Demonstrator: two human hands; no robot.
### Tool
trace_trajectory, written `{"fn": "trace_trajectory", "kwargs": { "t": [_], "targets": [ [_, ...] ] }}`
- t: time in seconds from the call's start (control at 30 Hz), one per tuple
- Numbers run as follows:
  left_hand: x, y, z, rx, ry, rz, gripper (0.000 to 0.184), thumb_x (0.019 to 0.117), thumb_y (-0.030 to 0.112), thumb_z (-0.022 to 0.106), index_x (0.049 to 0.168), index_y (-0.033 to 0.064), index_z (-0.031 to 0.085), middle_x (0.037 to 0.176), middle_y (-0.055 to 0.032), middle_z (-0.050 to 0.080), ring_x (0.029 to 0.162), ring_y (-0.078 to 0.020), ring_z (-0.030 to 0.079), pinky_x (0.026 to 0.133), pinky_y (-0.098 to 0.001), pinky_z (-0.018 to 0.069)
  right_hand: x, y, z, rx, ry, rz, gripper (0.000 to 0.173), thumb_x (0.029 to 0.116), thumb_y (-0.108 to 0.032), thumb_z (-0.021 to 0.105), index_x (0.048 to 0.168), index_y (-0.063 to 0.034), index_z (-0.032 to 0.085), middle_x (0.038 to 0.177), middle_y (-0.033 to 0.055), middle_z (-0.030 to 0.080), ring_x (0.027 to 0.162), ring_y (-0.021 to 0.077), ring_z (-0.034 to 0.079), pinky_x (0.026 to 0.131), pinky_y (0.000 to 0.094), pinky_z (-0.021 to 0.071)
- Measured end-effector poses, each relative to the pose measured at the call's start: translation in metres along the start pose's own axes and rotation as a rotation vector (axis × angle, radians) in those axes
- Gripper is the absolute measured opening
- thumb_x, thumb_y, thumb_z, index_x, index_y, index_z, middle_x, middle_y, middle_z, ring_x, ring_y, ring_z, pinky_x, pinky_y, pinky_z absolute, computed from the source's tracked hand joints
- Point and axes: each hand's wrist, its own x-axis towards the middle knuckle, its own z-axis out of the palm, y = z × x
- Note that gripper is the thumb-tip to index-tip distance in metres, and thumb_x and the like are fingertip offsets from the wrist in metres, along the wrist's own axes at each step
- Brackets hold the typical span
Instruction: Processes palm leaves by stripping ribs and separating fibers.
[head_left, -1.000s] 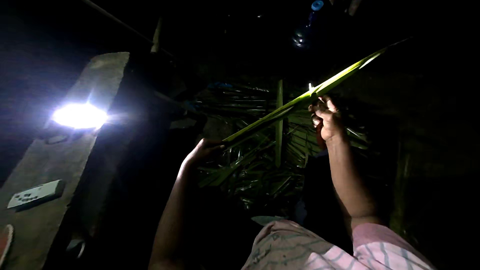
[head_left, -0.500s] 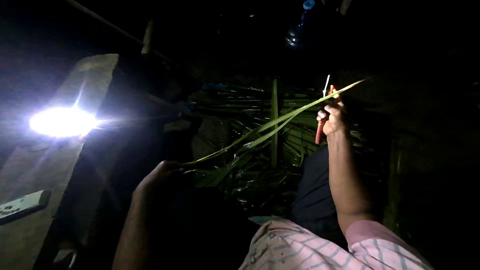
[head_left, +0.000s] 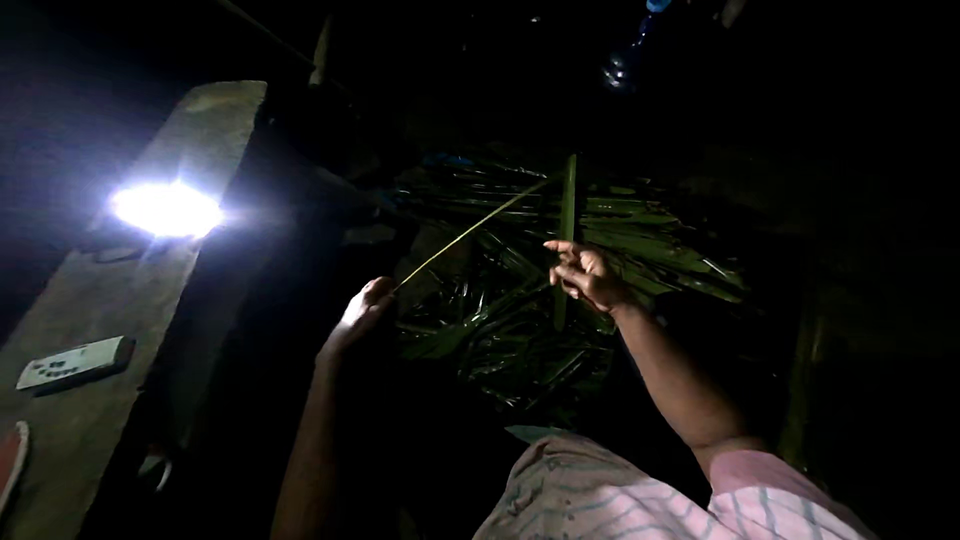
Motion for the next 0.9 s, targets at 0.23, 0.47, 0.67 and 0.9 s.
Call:
{"fn": "trace_trajectory", "kwargs": {
  "t": [0.23,0.47,0.67,0.9],
  "targets": [
    [0.031,0.068,0.118,-0.041,-0.173,0.435,0.027,0.1049,0.008,0.051,0.123,-0.0042,0.067,0.123,-0.0191,0.066,0.109,-0.0237,0.065,0.099,-0.042,0.0528,0.004,0.016,0.043,-0.049,-0.091,0.014,0.046,0.103,-0.013,0.056,0.148,-0.0076,0.051,0.094,0.005,0.069,0.064,0.0054,0.056,0.057,0.0218,0.0476],
    [0.038,0.063,0.158,-0.167,-0.234,0.455,0.028,0.1006,0.012,0.06,0.125,-0.0011,0.064,0.107,-0.0114,0.07,0.088,-0.0117,0.068,0.084,-0.0309,0.0576,0.007,0.021,0.032,-0.005,0.107,-0.063,0.026,0.1026,-0.003,0.052,0.127,0.0012,0.061,0.086,0.0024,0.067,0.057,0.0024,0.05,0.052,0.019,0.0429],
    [0.033,0.068,0.161,-0.377,-0.196,0.348,0.021,0.1047,0.013,0.055,0.103,-0.0022,0.07,0.082,-0.0026,0.07,0.068,-0.0053,0.066,0.067,-0.0245,0.058,0.005,0.014,0.031,0.0,0.007,0.017,0.035,0.1027,-0.006,0.054,0.138,-0.0038,0.055,0.088,0.0028,0.068,0.061,0.0037,0.054,0.052,0.0191,0.0427],
    [0.03,0.07,0.153,-0.681,-0.461,0.059,0.026,0.1085,0.017,0.044,0.098,0.0027,0.062,0.067,0.0016,0.059,0.048,-0.003,0.05,0.044,-0.0172,0.0425,0.004,0.014,0.036,0.148,-0.002,0.024,0.019,0.1019,-0.002,0.053,0.119,-0.0019,0.061,0.076,-0.0004,0.065,0.053,-0.0001,0.045,0.048,0.0156,0.0361]
  ]
}}
